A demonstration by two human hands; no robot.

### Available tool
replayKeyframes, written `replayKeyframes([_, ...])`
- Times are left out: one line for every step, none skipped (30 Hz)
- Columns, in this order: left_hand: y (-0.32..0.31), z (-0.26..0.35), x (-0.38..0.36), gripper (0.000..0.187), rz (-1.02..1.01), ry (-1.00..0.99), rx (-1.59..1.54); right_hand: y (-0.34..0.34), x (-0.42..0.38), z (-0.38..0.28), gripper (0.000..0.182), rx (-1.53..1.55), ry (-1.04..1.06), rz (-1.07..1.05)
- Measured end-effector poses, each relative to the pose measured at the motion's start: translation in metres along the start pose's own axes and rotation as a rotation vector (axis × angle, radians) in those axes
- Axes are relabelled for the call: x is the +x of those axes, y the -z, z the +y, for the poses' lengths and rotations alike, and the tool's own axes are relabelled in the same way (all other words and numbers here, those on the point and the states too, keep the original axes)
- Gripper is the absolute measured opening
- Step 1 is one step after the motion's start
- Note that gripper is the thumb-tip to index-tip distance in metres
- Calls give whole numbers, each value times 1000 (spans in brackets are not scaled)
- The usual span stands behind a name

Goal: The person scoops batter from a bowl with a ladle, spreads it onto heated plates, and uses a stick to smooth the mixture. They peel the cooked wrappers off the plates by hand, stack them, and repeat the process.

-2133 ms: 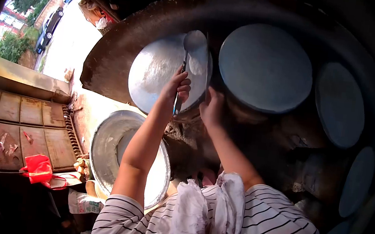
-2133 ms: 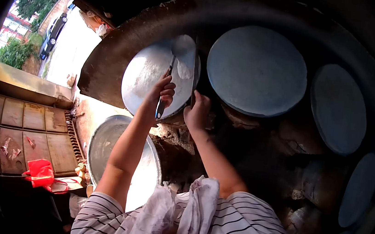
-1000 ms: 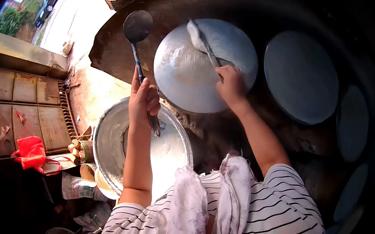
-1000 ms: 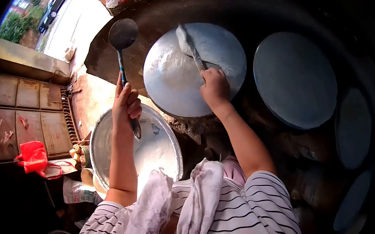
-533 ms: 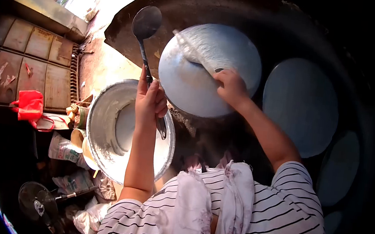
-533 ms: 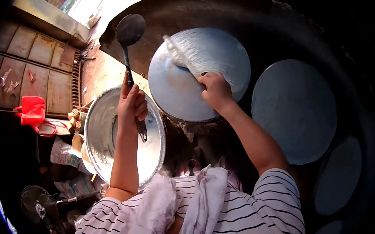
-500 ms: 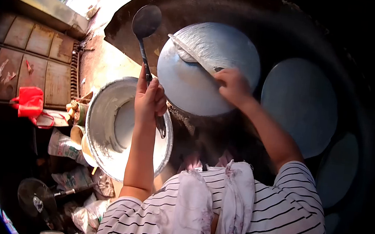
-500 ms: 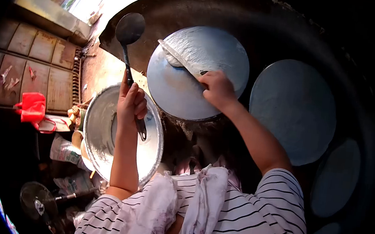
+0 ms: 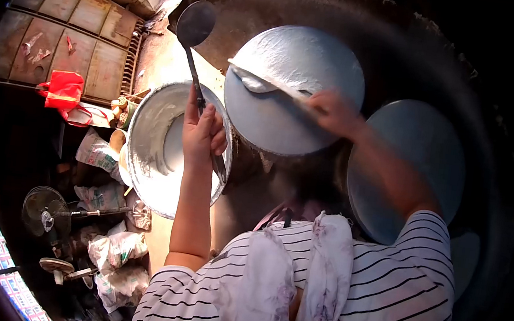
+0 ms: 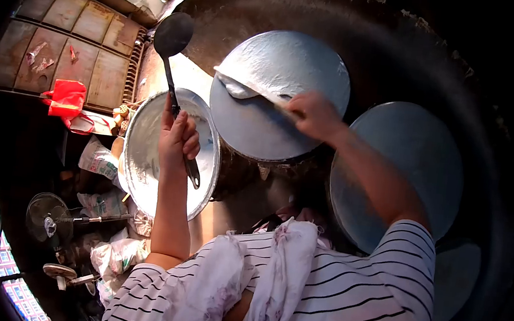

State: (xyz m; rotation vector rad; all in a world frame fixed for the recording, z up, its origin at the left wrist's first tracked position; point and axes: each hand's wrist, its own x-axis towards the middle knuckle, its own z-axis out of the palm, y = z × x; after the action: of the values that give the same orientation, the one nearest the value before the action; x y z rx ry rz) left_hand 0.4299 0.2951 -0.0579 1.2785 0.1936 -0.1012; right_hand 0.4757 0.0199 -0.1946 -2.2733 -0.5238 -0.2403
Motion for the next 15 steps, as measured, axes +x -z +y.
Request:
replayKeyframes([-3,2,1,49,12,-7,2,8,12,25,23,-29,-45,25])
replayKeyframes([-7,1,2,49,28,-16,-1,17,28,52,21,-60,-86,46])
replayKeyframes([-9,0,2,49,46,-13,-1,32,51,64,16,39,44,232])
replayKeyframes([-12,-2,4,49,66,-15,-1,28,59,64,17,22,85,142])
replayKeyframes([-14,-1,10,49,83,-20,5,15,66,57,17,8,126,59])
replayKeyframes([-15,0,15,50,77,-41,-14,6,68,42,18,-6,161,-25])
replayKeyframes([-11,0,16,50,74,-43,-22,2,60,24,21,4,130,-152])
replayKeyframes([-7,-1,12,50,73,-31,-29,1,42,12,21,73,147,-169])
replayKeyframes([-4,1,10,50,78,-32,-10,7,26,8,21,131,170,-186])
replayKeyframes([0,2,9,51,78,-33,13,14,18,11,21,180,200,-200])
replayKeyframes([3,3,10,53,74,-40,32,13,19,28,19,321,238,-209])
replayKeyframes([6,3,8,54,74,-38,56,17,33,36,19,221,159,-149])
replayKeyframes([6,1,11,53,76,-44,64,22,52,44,19,122,79,-91])
replayKeyframes([2,1,14,52,107,-30,40,26,68,51,18,16,9,-25])
replayKeyframes([-5,0,20,50,138,-25,13,23,79,55,18,-5,128,-77])
